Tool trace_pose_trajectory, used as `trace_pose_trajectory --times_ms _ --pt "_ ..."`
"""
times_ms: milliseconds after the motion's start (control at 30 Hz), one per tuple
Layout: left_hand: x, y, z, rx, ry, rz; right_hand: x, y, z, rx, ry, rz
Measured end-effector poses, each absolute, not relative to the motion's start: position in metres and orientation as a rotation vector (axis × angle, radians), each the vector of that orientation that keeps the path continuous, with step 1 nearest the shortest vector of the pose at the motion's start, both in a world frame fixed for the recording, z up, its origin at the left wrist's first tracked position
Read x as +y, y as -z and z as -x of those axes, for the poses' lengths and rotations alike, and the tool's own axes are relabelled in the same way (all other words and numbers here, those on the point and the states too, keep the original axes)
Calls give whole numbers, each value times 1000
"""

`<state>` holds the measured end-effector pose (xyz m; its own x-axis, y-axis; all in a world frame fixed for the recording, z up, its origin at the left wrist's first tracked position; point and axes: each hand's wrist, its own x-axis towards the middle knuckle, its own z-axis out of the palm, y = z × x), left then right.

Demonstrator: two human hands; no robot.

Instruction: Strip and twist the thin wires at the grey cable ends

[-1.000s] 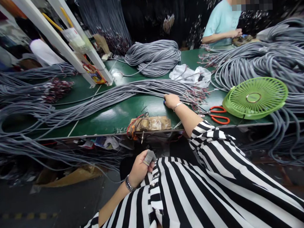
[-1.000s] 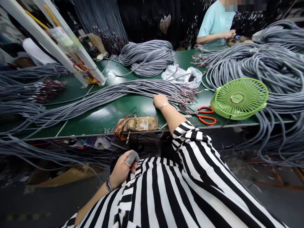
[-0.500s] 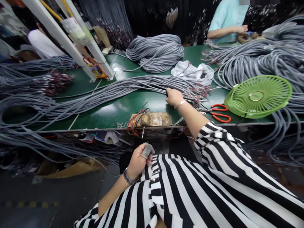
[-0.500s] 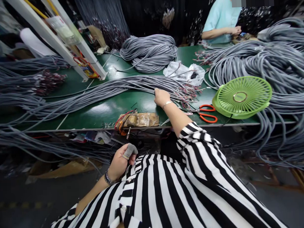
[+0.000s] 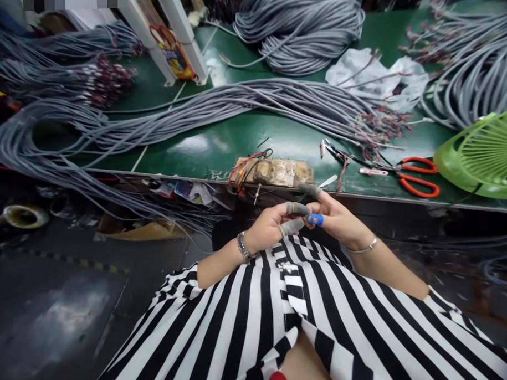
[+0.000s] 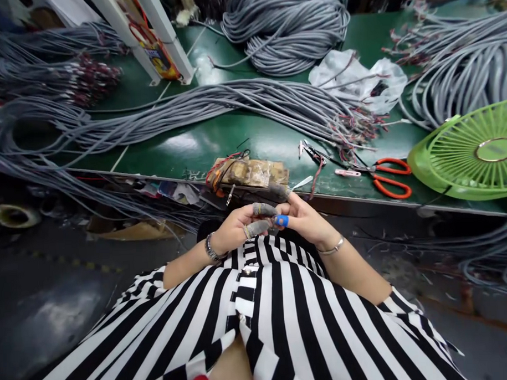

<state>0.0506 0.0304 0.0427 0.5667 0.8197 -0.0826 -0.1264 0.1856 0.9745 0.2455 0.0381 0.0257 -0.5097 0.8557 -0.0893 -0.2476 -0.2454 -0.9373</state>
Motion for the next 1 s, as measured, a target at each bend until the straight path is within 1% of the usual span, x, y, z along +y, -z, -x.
trace_pose_trajectory --times_ms 267,333,367,433,567,633,700,767,867,1000 --pt "31 -34 -57 861 -763 -1021 33 -21 -240 -1235 -1807 833" --pt "31 -30 -55 869 -781 -907 30 -25 -242 -1302 -1725 876" --pt "32 -29 -54 864 -792 -843 29 -28 -248 -1344 -1626 929" --pt "33 -27 -50 839 -814 -721 28 -32 -269 -1411 -1277 1108" --pt "36 -27 -43 779 -844 -556 33 -35 -346 -1459 -208 1652" --pt "38 -26 -42 759 -848 -520 39 -36 -385 -1542 110 1898" --pt "38 -24 -42 738 -851 -511 46 -39 -412 -1631 311 2123" --pt "38 -24 -44 724 -844 -521 51 -44 -427 -1781 387 2253" --pt "36 -24 -45 738 -830 -570 59 -51 -431 -2042 215 2303" --pt "35 -24 -45 803 -827 -665 68 -51 -435 -2095 157 2306"
